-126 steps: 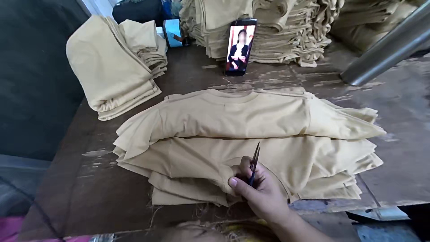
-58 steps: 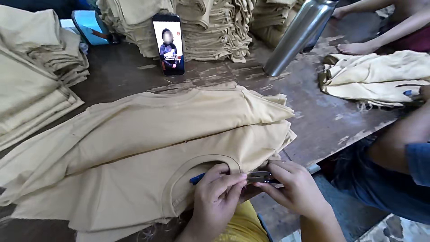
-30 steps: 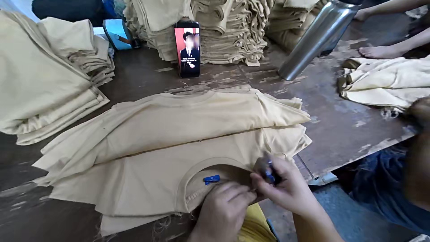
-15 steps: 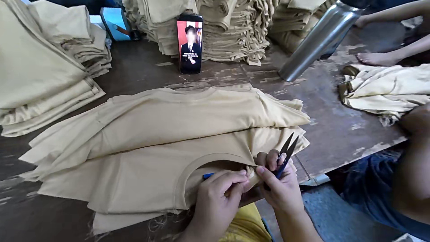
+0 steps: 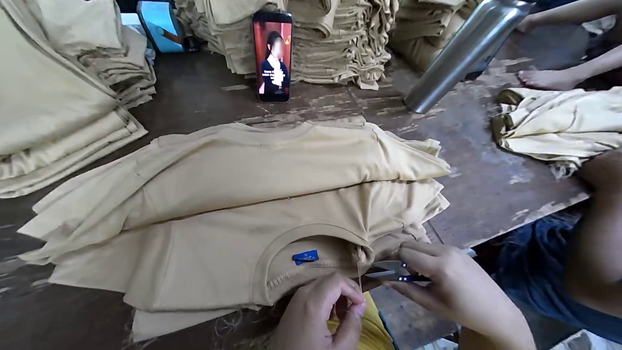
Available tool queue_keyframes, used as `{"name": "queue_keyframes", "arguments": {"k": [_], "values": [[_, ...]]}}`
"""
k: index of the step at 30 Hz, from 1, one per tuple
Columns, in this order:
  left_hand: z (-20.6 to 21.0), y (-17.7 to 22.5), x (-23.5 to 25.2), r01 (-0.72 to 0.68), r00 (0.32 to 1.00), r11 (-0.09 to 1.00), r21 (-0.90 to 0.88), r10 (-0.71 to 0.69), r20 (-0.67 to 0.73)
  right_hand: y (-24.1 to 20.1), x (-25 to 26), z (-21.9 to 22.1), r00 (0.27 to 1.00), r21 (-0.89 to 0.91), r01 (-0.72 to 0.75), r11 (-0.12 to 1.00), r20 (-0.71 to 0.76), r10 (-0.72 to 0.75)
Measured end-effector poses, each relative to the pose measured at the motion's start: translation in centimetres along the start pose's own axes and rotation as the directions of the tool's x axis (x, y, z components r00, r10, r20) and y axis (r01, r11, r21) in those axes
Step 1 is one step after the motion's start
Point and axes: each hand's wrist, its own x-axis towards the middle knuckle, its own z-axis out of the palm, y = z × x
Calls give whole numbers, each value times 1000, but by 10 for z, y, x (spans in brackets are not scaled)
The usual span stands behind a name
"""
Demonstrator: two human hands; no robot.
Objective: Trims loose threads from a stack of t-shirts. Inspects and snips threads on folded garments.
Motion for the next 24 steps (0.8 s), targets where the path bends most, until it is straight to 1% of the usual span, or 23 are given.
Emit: {"name": "queue_keyframes", "arguments": {"k": [2,5,6,7,8,9,10,11,12,14,15,16,17,18,19,20,21,22,24], "values": [[1,1,1,-5,1000,1000,10,5,-4,-7,-1,4,1000,-97,18,995,4,-17],[5,3,3,-13,1000,999,44,13,-9,-16,1,17,999,-136,-26,990,-51,19],[4,5,3,-2,1000,996,85,2,5,-17,2,22,997,-138,-43,990,-71,34],[1,11,1,28,998,986,163,-36,45,-17,3,24,995,-130,-60,990,-85,50],[-4,21,-1,84,986,951,298,-123,115,-17,3,25,993,-116,-77,990,-98,66],[-10,36,-5,151,939,869,472,-275,206,-18,4,24,990,-92,-95,991,-113,85],[-16,50,-7,211,846,762,612,-456,276,-19,6,23,985,-62,-116,991,-132,107],[-20,60,-9,233,767,674,701,-571,294,-19,7,22,980,-26,-134,991,-154,129],[-25,65,-13,201,780,635,746,-565,271,-20,8,21,973,16,-145,989,-180,146],[-35,66,-22,111,910,634,766,-375,178,-22,14,24,954,100,-148,984,-249,168],[-40,66,-23,121,946,648,752,-305,110,-26,18,27,943,135,-141,981,-282,174],[-43,64,-23,165,969,658,735,-247,4,-30,23,32,936,156,-127,979,-309,171],[-44,58,-22,224,973,649,727,-194,-127,-34,27,38,932,172,-110,979,-323,162],[-45,48,-20,282,958,605,744,-131,-257,-38,31,43,933,183,-84,979,-332,142],[-48,34,-19,343,930,544,765,-82,-359,-40,35,47,933,177,-55,983,-341,114],[-51,22,-20,401,904,483,778,-70,-423,-42,37,48,929,166,-31,986,-360,90],[-56,14,-23,445,885,443,778,-86,-457,-42,38,47,918,159,-11,987,-391,73],[-60,13,-28,473,873,429,770,-113,-473,-41,37,44,901,154,10,988,-431,58],[-63,22,-37,505,859,432,747,-170,-483,-39,33,42,873,135,49,990,-488,23]]}}
